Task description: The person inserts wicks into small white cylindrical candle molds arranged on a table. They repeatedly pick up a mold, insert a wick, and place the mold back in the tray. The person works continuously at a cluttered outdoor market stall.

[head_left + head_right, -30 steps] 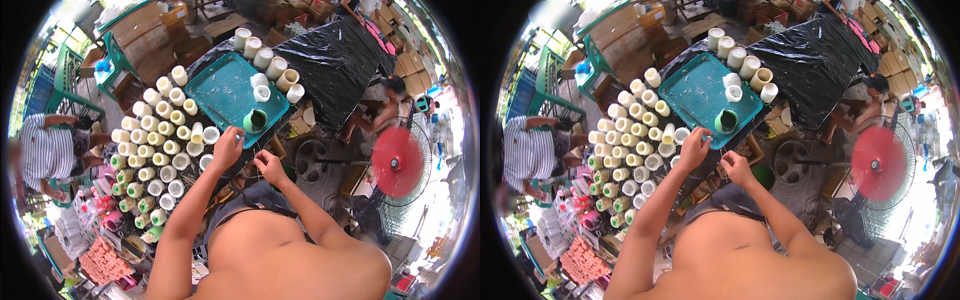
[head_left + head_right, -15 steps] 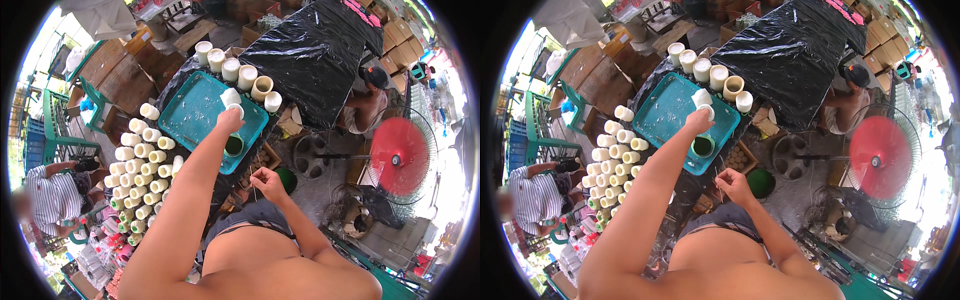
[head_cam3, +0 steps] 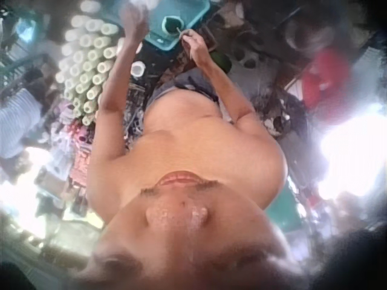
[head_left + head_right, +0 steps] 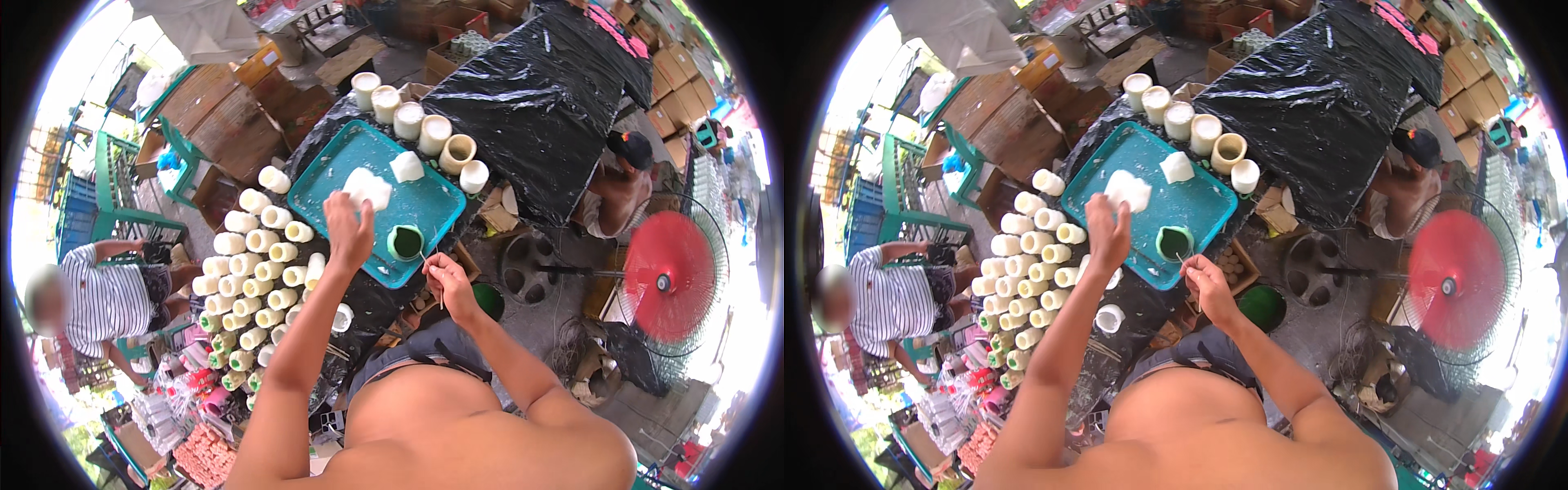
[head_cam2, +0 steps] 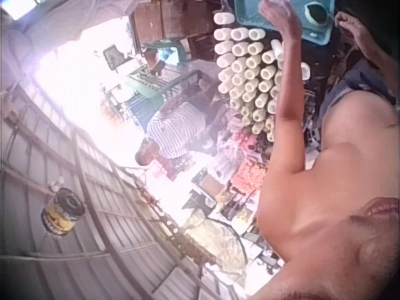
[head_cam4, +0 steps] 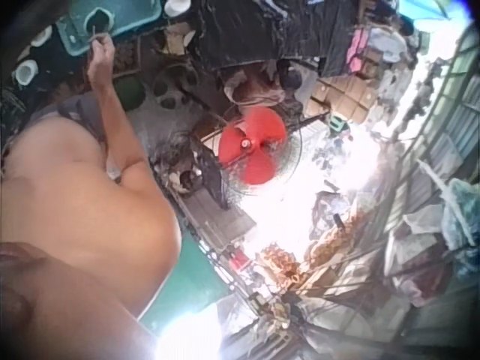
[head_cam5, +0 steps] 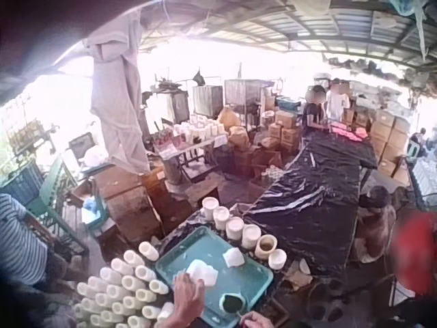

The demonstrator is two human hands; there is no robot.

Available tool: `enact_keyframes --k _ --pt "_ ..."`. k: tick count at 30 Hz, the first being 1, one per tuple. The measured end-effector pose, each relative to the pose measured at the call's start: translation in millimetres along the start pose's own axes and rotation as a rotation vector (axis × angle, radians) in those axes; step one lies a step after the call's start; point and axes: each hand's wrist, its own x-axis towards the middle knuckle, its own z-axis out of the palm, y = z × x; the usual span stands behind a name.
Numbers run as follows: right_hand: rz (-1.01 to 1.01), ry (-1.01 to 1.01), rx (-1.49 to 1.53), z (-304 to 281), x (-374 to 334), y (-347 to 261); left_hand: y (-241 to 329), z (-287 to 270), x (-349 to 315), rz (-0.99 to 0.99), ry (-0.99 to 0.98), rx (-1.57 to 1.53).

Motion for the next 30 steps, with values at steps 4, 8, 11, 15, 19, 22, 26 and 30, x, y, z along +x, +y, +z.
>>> enact_keyframes --k 4,8,11,15,19,22,26,30 --pt "0.037 -0.071 -0.077 63 10 -11 0 -87 -72 -0.573 0.056 -0.755" --pt "0.006 -0.364 -0.361 115 13 12 6 -150 -150 -0.829 0.081 -1.261" --pt "0.031 -0.503 -0.305 160 2 28 9 -176 -202 -0.873 0.187 -1.252" --pt "0.085 -0.679 -0.396 193 -7 48 13 -220 -243 -0.926 0.210 -1.324" --pt "0.157 -0.921 -0.687 230 -23 53 -3 -263 -287 -0.850 -0.043 -1.477" --pt "0.146 -1.052 -0.882 255 -37 65 -11 -269 -315 -0.719 -0.028 -1.399" --pt "0.169 -0.920 -0.666 273 -53 95 6 -286 -324 -0.807 0.178 -1.482" --pt "0.018 -0.746 -0.855 281 -50 102 -9 -296 -353 -0.961 0.310 -1.395"
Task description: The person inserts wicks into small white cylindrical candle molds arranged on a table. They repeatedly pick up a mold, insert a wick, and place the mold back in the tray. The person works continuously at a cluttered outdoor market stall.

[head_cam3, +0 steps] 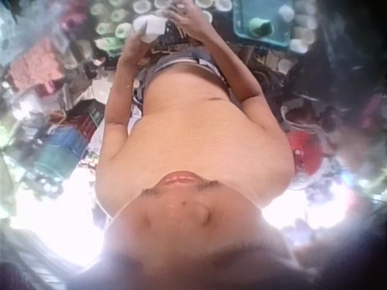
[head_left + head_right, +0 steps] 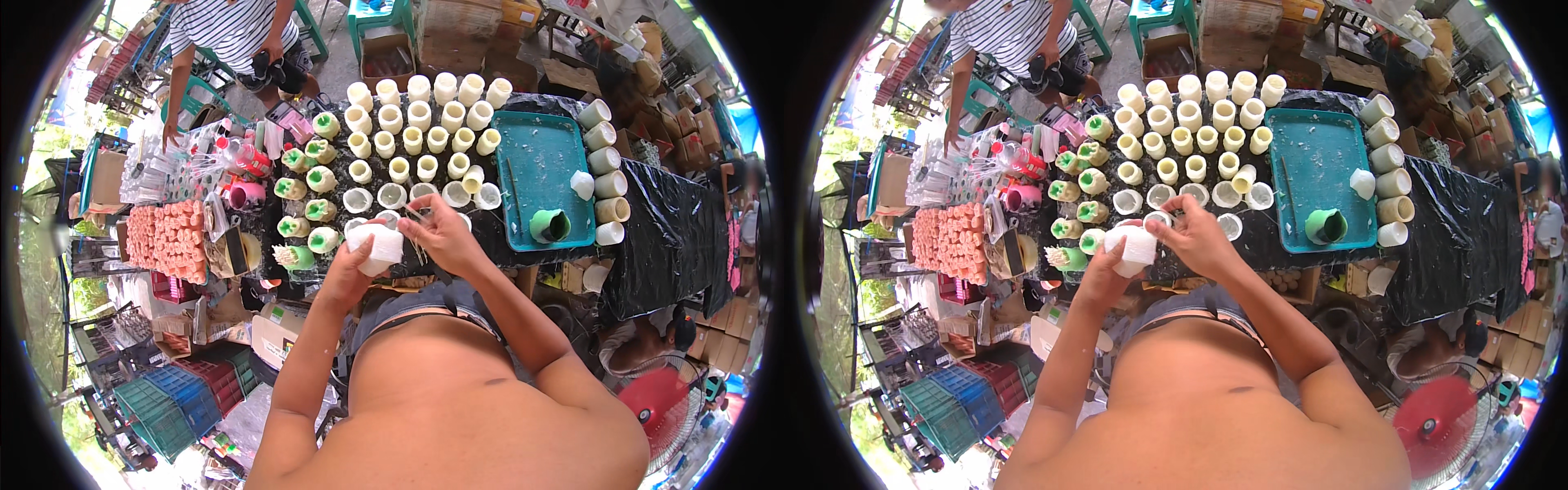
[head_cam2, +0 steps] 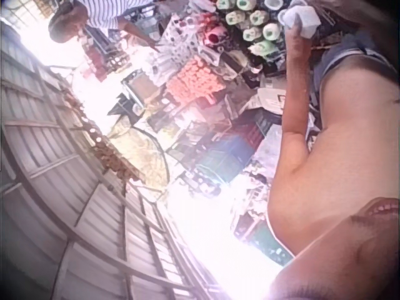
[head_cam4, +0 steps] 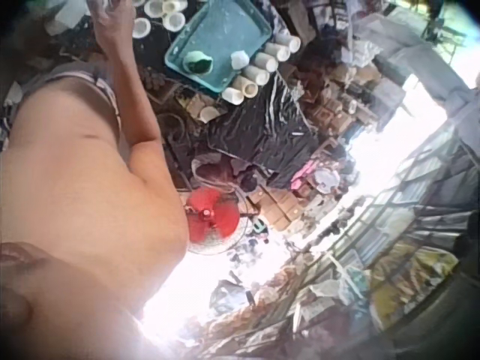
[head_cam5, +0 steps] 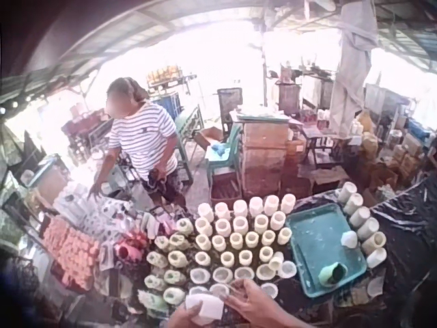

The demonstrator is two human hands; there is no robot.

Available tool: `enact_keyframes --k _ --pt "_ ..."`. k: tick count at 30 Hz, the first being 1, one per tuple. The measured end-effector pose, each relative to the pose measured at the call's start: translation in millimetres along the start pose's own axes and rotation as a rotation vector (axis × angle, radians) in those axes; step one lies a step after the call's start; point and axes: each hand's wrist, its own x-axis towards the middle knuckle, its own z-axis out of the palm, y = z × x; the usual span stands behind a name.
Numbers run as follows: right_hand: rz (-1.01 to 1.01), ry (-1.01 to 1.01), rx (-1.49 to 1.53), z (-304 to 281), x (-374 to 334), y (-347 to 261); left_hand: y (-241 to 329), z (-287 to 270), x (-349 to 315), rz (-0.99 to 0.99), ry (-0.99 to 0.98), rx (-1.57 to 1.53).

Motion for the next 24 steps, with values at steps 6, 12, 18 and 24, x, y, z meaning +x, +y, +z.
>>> enact_keyframes --k 6,12,18,24 --pt "-0.009 0.001 -0.145 52 7 41 -38 -42 -1 -0.186 0.272 -0.098" --pt "0.274 -0.192 -0.329 82 22 157 -96 -135 -12 -0.544 0.469 -0.194" --pt "0.176 -0.282 -0.340 114 7 134 -118 -158 -19 -0.522 0.298 -0.280" --pt "0.211 -0.124 -0.248 57 18 162 -65 -168 -77 -0.320 0.359 -0.317"
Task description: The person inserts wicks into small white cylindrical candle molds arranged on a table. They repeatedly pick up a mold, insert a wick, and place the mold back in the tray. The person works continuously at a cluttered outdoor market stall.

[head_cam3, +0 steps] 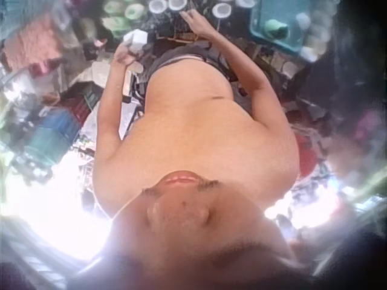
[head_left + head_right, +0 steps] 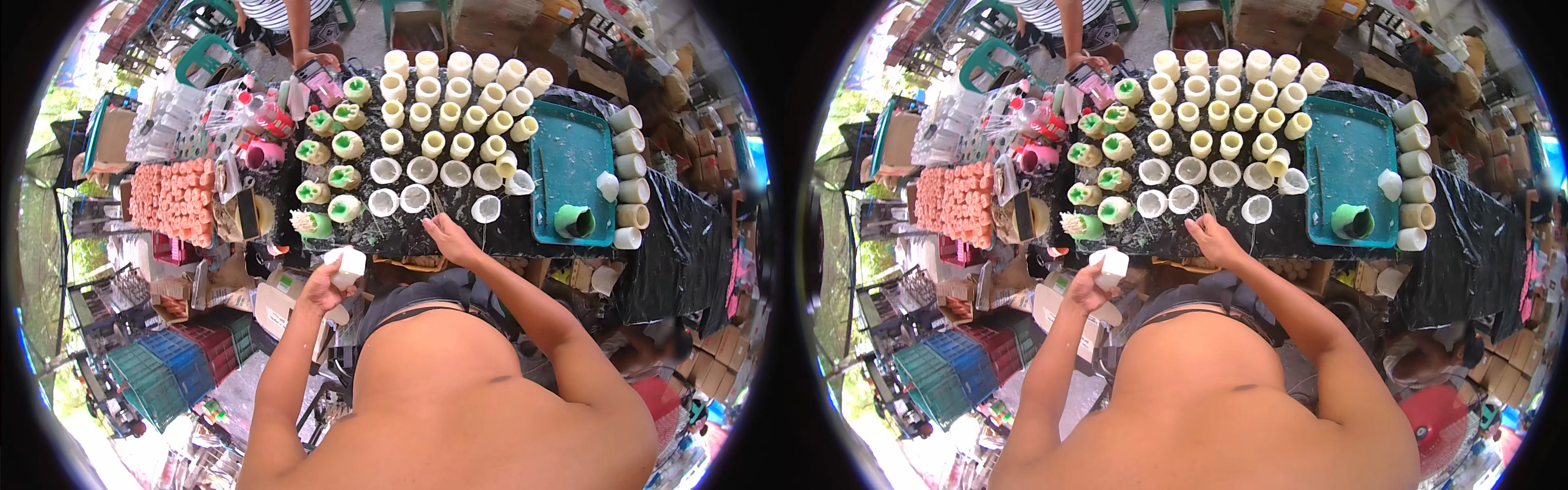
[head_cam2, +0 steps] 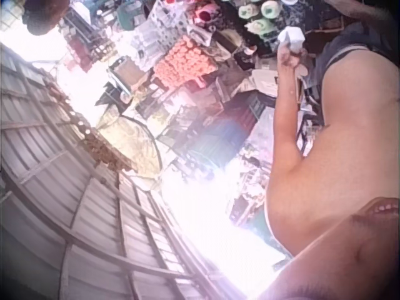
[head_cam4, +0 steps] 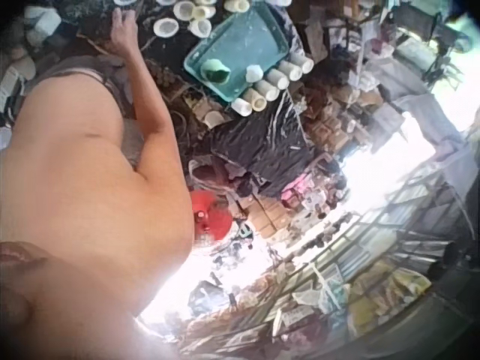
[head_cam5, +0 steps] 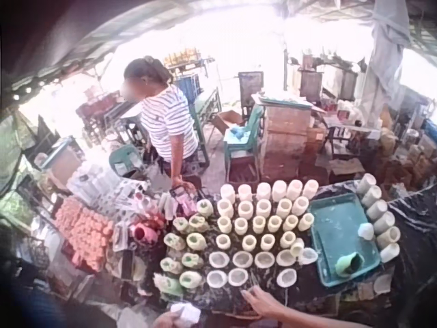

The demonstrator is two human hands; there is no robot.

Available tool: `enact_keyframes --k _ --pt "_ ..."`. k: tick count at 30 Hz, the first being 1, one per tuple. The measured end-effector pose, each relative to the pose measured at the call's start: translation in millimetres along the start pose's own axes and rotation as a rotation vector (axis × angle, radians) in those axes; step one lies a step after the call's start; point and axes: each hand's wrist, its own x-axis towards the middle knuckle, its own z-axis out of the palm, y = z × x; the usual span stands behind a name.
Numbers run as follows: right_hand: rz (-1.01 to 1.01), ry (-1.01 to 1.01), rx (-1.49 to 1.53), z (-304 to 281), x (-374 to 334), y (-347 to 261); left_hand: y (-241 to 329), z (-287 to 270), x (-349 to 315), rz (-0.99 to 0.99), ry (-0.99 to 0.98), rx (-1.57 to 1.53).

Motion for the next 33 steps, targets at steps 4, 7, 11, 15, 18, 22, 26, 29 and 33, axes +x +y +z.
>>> enact_keyframes --k 4,7,11,15,18,22,26,29,33 --pt "-0.222 -0.127 0.133 -9 -35 -71 12 44 -36 0.128 -0.163 -0.184" --pt "-0.304 -0.186 0.145 -11 -64 -120 11 51 -38 0.171 -0.392 -0.221" --pt "-0.413 -0.236 0.088 -22 -89 -162 8 82 -51 0.319 -0.605 -0.083" --pt "-0.384 -0.227 -0.001 -30 -110 -181 12 110 -67 0.373 -0.400 -0.038" --pt "-0.403 -0.159 -0.016 -28 -120 -177 15 110 -65 0.348 -0.535 -0.096" --pt "-0.430 -0.054 -0.119 -31 -133 -182 14 116 -72 0.375 -0.442 -0.017" --pt "-0.477 0.098 -0.133 -37 -153 -198 11 112 -76 0.445 -0.381 -0.042" --pt "-0.484 0.158 -0.143 -42 -164 -202 14 113 -79 0.422 -0.432 -0.149" --pt "-0.505 0.201 -0.167 -39 -168 -204 10 116 -80 0.365 -0.646 -0.305"
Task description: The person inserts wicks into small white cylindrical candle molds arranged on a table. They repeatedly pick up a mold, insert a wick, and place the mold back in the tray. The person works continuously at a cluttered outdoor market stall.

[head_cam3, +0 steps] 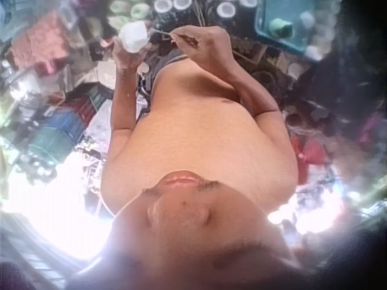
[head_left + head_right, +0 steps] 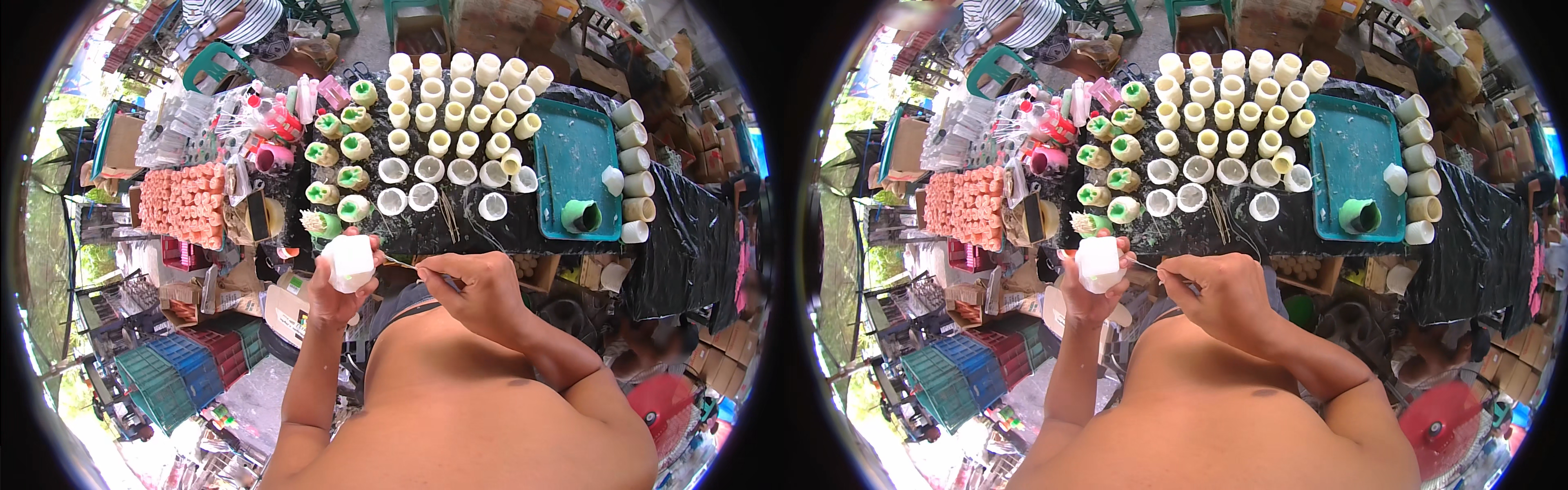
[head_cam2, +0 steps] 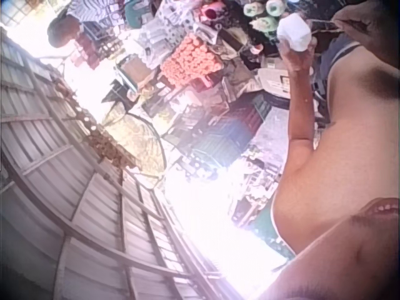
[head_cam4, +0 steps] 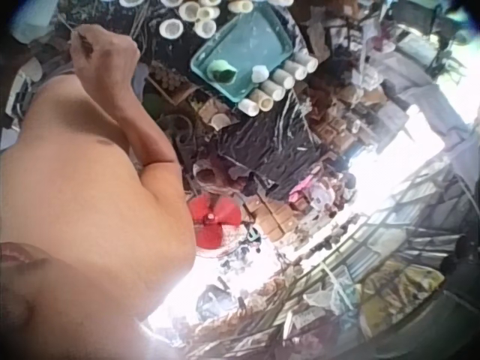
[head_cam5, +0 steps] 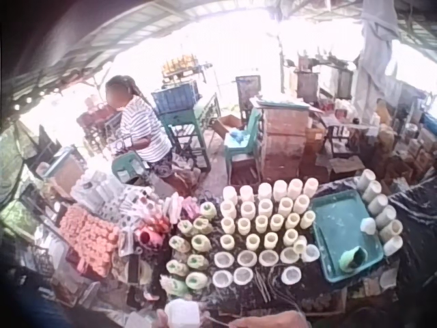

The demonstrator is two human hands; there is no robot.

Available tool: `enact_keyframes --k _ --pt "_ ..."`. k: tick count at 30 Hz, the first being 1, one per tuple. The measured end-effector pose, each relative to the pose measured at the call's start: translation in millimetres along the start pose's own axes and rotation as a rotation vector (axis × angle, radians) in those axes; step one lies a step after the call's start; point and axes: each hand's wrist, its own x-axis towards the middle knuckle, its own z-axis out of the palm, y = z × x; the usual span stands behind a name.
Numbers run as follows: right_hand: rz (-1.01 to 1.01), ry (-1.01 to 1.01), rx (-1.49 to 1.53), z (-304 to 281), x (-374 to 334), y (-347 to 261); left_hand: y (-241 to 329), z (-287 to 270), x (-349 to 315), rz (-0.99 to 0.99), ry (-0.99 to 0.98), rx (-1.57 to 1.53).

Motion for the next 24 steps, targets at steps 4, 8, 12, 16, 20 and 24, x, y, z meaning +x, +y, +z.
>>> enact_keyframes --k 4,8,12,16,20,24 --pt "-0.096 0.076 -0.006 4 -1 -6 -7 -8 -4 0.019 -0.013 0.127" --pt "-0.139 0.069 -0.066 0 4 -8 -6 12 -5 -0.032 0.175 0.131" --pt "-0.170 0.032 -0.115 -4 3 -8 -9 3 -7 -0.037 0.140 0.133" --pt "-0.213 -0.020 -0.191 -13 5 -15 -12 4 -8 -0.026 0.119 0.189" --pt "-0.225 -0.018 -0.204 -19 7 -21 -9 6 -8 -0.047 0.125 0.185" --pt "-0.221 -0.040 -0.203 -27 10 -24 -9 4 -9 -0.041 0.208 0.244"
